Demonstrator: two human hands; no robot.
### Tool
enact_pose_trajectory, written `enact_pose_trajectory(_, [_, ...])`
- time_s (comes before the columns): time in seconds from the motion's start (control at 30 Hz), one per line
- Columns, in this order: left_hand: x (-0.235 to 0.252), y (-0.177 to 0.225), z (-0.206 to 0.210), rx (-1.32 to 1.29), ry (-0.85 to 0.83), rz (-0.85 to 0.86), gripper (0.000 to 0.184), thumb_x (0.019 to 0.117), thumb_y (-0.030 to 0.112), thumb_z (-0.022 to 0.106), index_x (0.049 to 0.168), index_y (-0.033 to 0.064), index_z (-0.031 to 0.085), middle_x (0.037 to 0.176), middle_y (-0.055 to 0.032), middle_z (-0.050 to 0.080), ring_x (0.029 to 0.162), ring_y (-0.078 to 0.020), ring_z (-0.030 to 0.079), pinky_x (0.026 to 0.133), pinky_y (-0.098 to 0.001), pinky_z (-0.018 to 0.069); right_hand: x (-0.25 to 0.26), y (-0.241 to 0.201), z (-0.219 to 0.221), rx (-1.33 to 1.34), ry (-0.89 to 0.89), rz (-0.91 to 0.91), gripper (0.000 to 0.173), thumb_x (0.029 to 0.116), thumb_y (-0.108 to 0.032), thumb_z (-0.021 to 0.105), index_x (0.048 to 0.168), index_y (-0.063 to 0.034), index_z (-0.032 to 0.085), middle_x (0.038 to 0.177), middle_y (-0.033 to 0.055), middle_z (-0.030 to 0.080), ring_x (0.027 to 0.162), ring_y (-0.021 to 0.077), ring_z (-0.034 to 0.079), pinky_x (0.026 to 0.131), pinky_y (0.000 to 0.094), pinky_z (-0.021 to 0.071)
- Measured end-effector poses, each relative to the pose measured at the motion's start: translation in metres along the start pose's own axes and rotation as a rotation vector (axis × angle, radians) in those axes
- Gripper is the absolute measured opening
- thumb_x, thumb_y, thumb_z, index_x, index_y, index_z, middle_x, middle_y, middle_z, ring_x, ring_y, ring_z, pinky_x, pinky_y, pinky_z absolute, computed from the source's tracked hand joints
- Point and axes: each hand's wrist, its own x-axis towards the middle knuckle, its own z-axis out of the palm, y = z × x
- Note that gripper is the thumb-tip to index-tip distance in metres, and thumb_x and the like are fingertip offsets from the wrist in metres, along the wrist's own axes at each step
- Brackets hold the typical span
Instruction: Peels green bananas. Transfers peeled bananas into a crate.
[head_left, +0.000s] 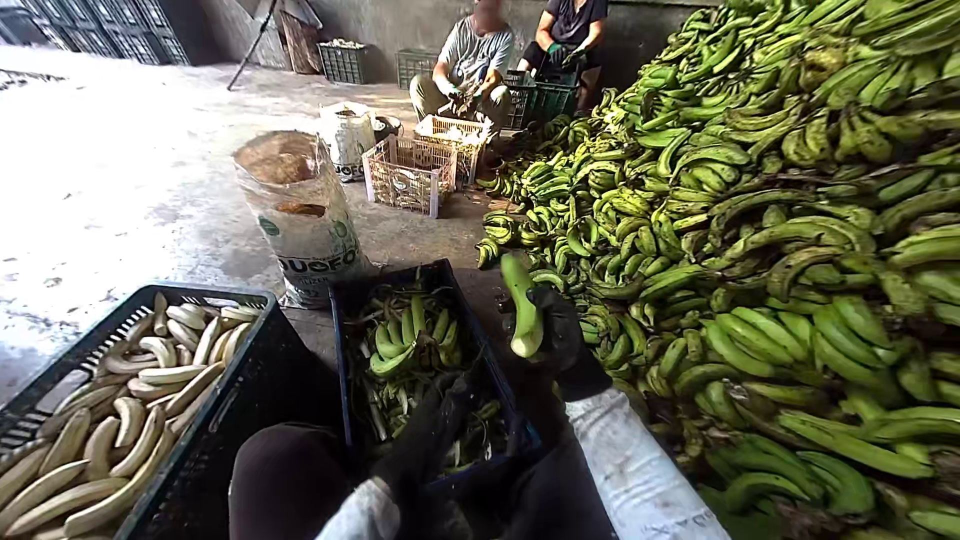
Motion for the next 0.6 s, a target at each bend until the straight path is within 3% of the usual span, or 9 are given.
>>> enact_pose_trajectory(0.07, [0.003, 0.031, -0.014, 0.196, -0.007, 0.165, 0.048, 0.1042, 0.045, 0.054, 0.140, 0.0134, 0.057, 0.107, 0.0021, 0.070, 0.089, -0.0053, 0.066, 0.080, -0.0280, 0.0577, 0.003, 0.008, -0.002, 0.016, -0.001, 0.027, 0.034, 0.1062, -0.030, 0.037, 0.105, -0.0084, 0.063, 0.079, 0.0073, 0.067, 0.064, 0.0127, 0.065, 0.057, 0.0271, 0.0580])
enact_pose_trajectory(0.2, [0.010, 0.055, -0.027, 0.711, -0.024, 0.282, 0.061, 0.1008, 0.064, 0.044, 0.142, 0.0218, 0.058, 0.127, -0.0020, 0.067, 0.112, -0.0147, 0.065, 0.095, -0.0455, 0.0547, 0.006, 0.028, -0.004, 0.018, -0.032, 0.042, 0.041, 0.1084, -0.036, 0.035, 0.102, -0.0085, 0.065, 0.075, 0.0057, 0.066, 0.062, 0.0110, 0.065, 0.057, 0.0268, 0.0581])
enact_pose_trajectory(0.3, [0.019, 0.054, -0.030, 0.830, -0.021, 0.246, 0.063, 0.1010, 0.064, 0.041, 0.145, 0.0213, 0.057, 0.127, -0.0076, 0.066, 0.114, -0.0234, 0.065, 0.096, -0.0510, 0.0529, -0.001, 0.041, 0.004, -0.005, -0.056, 0.051, 0.040, 0.1088, -0.032, 0.033, 0.103, -0.0082, 0.064, 0.077, 0.0050, 0.068, 0.066, 0.0103, 0.067, 0.062, 0.0265, 0.0593])
enact_pose_trajectory(0.37, [0.030, 0.051, -0.033, 0.925, 0.023, 0.204, 0.055, 0.1031, 0.052, 0.045, 0.146, 0.0195, 0.055, 0.126, -0.0133, 0.065, 0.113, -0.0308, 0.065, 0.094, -0.0540, 0.0530, -0.008, 0.052, 0.010, 0.000, -0.064, 0.055, 0.034, 0.1069, -0.026, 0.035, 0.101, -0.0087, 0.063, 0.080, 0.0041, 0.068, 0.071, 0.0105, 0.067, 0.066, 0.0272, 0.0590])
enact_pose_trajectory(0.43, [0.039, 0.055, -0.036, 1.041, 0.147, 0.109, 0.048, 0.1004, 0.035, 0.058, 0.146, 0.0214, 0.056, 0.127, -0.0179, 0.065, 0.112, -0.0381, 0.065, 0.092, -0.0578, 0.0527, -0.009, 0.067, 0.016, 0.065, -0.052, 0.085, 0.031, 0.1058, -0.022, 0.035, 0.099, -0.0096, 0.062, 0.079, 0.0046, 0.067, 0.068, 0.0115, 0.066, 0.061, 0.0274, 0.0572])
enact_pose_trajectory(0.47, [0.044, 0.055, -0.040, 1.066, 0.234, 0.073, 0.048, 0.0988, 0.033, 0.061, 0.146, 0.0234, 0.057, 0.128, -0.0179, 0.066, 0.112, -0.0395, 0.065, 0.092, -0.0591, 0.0522, -0.010, 0.074, 0.018, 0.073, -0.063, 0.104, 0.032, 0.1070, -0.025, 0.035, 0.103, -0.0100, 0.063, 0.082, 0.0047, 0.066, 0.069, 0.0115, 0.065, 0.061, 0.0273, 0.0570])
enact_pose_trajectory(0.57, [0.064, 0.047, -0.076, 0.870, 0.497, 0.106, 0.039, 0.1025, 0.041, 0.058, 0.133, 0.0163, 0.062, 0.114, -0.0177, 0.069, 0.103, -0.0385, 0.067, 0.086, -0.0634, 0.0539, -0.023, 0.076, 0.024, 0.024, -0.020, 0.122, 0.042, 0.1117, -0.029, 0.026, 0.117, -0.0072, 0.062, 0.090, 0.0069, 0.069, 0.076, 0.0127, 0.068, 0.068, 0.0300, 0.0609])
enact_pose_trajectory(0.6, [0.066, 0.049, -0.089, 0.774, 0.567, 0.129, 0.044, 0.1037, 0.046, 0.055, 0.133, 0.0137, 0.060, 0.114, -0.0181, 0.068, 0.103, -0.0377, 0.067, 0.087, -0.0642, 0.0534, -0.026, 0.073, 0.024, 0.025, 0.022, 0.144, 0.045, 0.1120, -0.031, 0.024, 0.116, -0.0062, 0.061, 0.086, 0.0081, 0.070, 0.071, 0.0135, 0.069, 0.062, 0.0301, 0.0611])
